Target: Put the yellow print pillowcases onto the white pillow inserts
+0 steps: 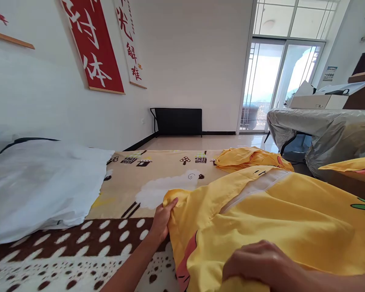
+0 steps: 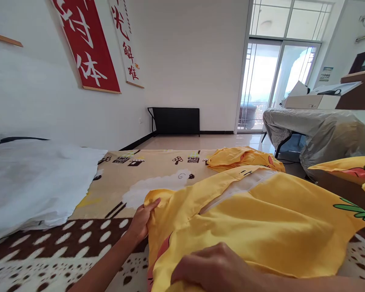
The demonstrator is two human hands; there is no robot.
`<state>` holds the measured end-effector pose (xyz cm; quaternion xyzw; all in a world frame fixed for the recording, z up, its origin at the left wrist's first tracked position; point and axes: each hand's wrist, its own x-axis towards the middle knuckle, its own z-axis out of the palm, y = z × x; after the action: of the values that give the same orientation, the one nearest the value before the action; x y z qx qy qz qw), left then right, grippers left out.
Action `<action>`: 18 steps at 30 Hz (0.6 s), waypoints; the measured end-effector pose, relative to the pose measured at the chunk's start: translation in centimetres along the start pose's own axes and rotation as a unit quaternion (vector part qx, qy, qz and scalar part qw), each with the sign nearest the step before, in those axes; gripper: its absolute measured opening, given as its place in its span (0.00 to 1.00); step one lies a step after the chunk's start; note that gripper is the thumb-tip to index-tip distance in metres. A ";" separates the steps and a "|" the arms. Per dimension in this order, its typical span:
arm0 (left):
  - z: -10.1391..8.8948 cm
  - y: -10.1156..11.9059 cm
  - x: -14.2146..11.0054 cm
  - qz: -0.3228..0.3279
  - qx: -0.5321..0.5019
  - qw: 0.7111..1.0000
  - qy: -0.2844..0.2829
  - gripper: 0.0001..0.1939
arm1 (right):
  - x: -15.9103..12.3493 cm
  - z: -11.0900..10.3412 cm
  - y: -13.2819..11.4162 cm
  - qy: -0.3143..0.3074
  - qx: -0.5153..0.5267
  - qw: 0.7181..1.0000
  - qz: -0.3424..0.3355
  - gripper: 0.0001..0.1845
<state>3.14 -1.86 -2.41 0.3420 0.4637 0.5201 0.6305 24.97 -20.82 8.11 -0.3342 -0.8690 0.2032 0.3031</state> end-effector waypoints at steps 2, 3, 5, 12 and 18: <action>1.7 1.5 -0.6 0.034 -0.013 0.999 -0.033 0.16 | 1.9 -0.9 0.4 0.052 0.007 0.996 0.076 0.07; 2.7 2.4 -1.1 0.049 -0.017 0.997 -0.054 0.17 | 2.8 -1.6 0.8 0.073 0.000 0.992 0.104 0.07; 4.6 4.1 -2.7 0.071 -0.022 0.992 -0.101 0.19 | 4.5 -2.9 2.1 0.105 -0.031 0.989 0.102 0.08; 8.8 7.9 -8.6 0.109 0.076 0.944 -0.304 0.16 | 7.3 -5.7 5.8 0.131 -0.111 0.985 0.010 0.09; 9.1 8.1 -9.2 0.127 0.175 0.936 -0.276 0.15 | 7.5 -5.7 5.6 0.117 -0.105 0.987 0.027 0.12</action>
<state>8.66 -8.48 10.16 0.6333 0.3075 0.3918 0.5923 26.84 -10.84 12.10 -0.4093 -0.8346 0.0780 0.3604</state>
